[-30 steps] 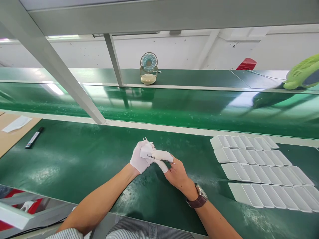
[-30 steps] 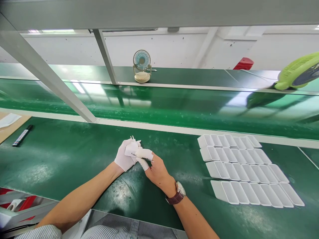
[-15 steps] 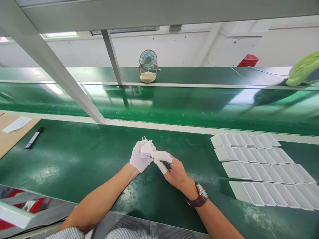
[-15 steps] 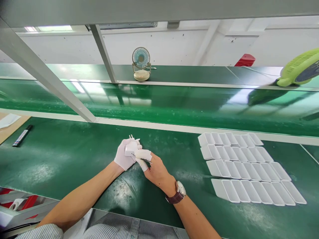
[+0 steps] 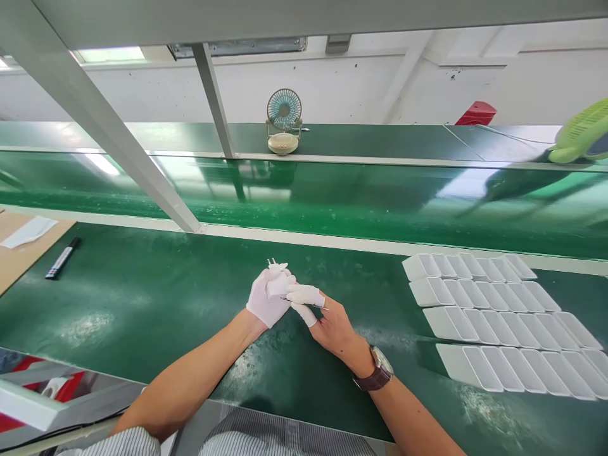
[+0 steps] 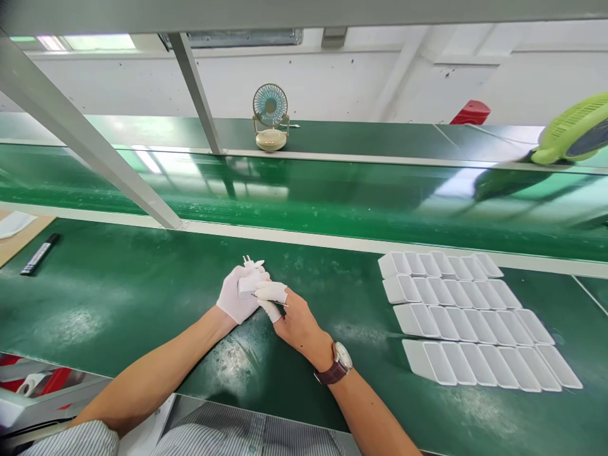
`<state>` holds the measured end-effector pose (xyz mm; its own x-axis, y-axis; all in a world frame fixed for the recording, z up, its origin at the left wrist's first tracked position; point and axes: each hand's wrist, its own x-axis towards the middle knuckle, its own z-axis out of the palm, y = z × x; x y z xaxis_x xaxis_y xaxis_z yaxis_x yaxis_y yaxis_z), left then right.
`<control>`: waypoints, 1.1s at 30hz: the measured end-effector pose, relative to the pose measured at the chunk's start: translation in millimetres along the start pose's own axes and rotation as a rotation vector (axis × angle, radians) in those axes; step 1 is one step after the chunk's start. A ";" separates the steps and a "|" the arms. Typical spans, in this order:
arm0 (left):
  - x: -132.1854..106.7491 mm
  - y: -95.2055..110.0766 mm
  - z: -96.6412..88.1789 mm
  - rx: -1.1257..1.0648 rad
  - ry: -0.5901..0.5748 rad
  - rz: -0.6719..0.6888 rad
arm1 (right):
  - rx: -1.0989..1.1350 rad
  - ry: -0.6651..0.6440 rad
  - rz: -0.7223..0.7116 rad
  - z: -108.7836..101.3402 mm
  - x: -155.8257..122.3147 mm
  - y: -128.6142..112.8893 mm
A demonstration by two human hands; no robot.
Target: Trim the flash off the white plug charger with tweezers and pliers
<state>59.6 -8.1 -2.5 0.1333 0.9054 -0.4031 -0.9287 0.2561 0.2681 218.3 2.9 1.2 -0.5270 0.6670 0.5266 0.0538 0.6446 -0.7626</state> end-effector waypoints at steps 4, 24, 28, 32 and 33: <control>-2.3 -1.2 0.1 -0.073 0.005 0.002 | 0.065 0.050 0.017 6.8 -2.0 0.7; 1.2 3.1 -3.6 -0.069 0.003 0.085 | 0.102 0.080 0.059 20.9 -1.7 5.3; -1.5 13.3 8.3 -0.067 0.042 0.161 | 0.206 0.109 0.181 9.1 4.0 1.6; -6.4 21.1 16.0 -0.102 -0.023 0.052 | 0.240 0.287 0.349 -8.3 8.0 -1.0; -6.8 22.1 16.3 -0.118 -0.051 -0.004 | 0.233 0.325 0.372 -11.4 9.0 -0.2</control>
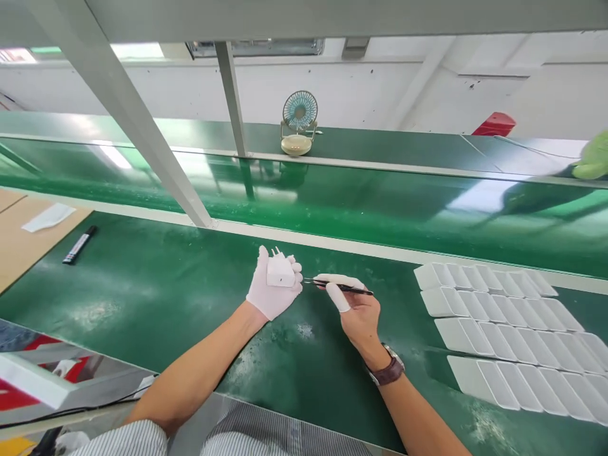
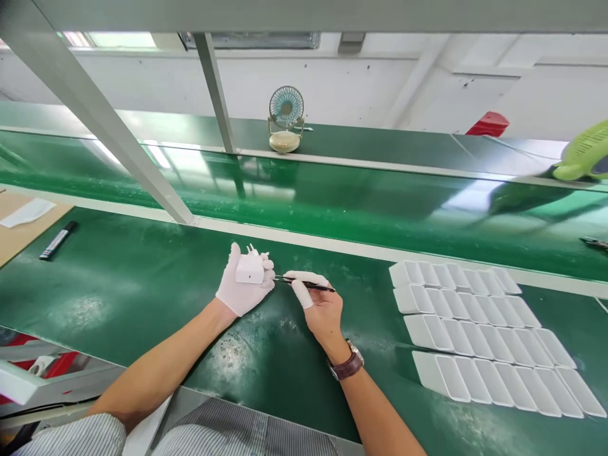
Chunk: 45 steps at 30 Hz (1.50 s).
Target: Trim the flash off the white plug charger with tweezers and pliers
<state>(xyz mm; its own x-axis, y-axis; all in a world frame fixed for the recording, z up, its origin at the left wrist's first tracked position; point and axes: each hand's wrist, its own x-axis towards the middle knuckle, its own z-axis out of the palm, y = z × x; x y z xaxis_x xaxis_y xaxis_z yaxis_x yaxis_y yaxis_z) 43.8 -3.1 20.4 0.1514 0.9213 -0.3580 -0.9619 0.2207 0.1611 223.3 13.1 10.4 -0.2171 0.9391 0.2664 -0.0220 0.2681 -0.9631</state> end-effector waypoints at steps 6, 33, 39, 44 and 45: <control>4.0 1.0 -3.8 -0.111 0.019 -0.066 | -0.026 0.058 0.037 -4.3 6.3 3.2; 7.6 0.3 -9.5 -0.087 -0.007 -0.068 | -0.536 -0.113 -0.269 -17.5 10.1 35.9; 4.7 -1.0 -7.0 -0.047 -0.048 -0.106 | -0.967 -0.449 -0.480 -32.7 16.2 62.4; 4.1 -6.8 -9.3 0.058 -0.022 -0.108 | -0.792 -0.396 -0.505 -23.1 10.4 30.4; 4.2 -9.0 -10.4 0.078 -0.017 -0.098 | -0.737 -0.370 -0.513 -19.4 8.7 24.0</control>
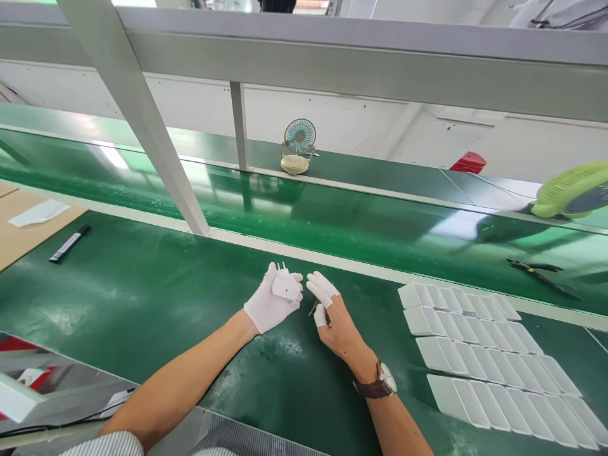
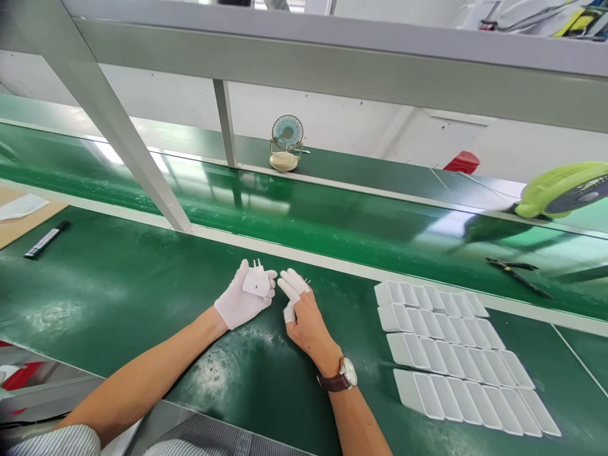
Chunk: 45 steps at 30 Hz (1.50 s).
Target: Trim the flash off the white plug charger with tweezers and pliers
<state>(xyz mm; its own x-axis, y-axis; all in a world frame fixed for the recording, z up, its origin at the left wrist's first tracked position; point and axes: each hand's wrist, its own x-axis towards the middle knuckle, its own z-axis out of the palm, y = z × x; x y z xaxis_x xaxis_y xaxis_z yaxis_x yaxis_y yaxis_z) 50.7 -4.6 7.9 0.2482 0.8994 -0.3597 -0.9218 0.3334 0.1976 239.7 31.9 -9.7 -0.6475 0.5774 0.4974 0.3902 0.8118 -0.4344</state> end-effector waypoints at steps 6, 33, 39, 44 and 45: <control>-3.3 -16.9 1.0 0.127 -0.119 -0.022 | 0.089 0.159 -0.003 1.4 5.6 -16.6; -3.2 -37.1 -15.1 0.271 -0.076 -0.153 | 0.280 0.195 0.055 -1.0 0.7 -11.3; 3.8 -11.7 -6.9 0.415 0.200 0.325 | -0.120 0.096 0.138 16.6 -6.1 11.9; 11.1 15.6 -14.3 0.858 0.515 0.707 | -0.287 0.009 0.193 22.1 -8.1 18.3; 12.1 18.2 -16.5 0.998 0.581 0.736 | -0.300 0.004 0.186 22.6 -7.9 16.8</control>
<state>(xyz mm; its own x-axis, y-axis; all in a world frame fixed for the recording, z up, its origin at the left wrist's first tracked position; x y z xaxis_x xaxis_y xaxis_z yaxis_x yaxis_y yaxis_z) 32.1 7.7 -8.0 -0.5886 0.7914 -0.1650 -0.1192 0.1169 0.9860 236.6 39.1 -37.8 -0.5451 0.7174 0.4338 0.6765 0.6820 -0.2778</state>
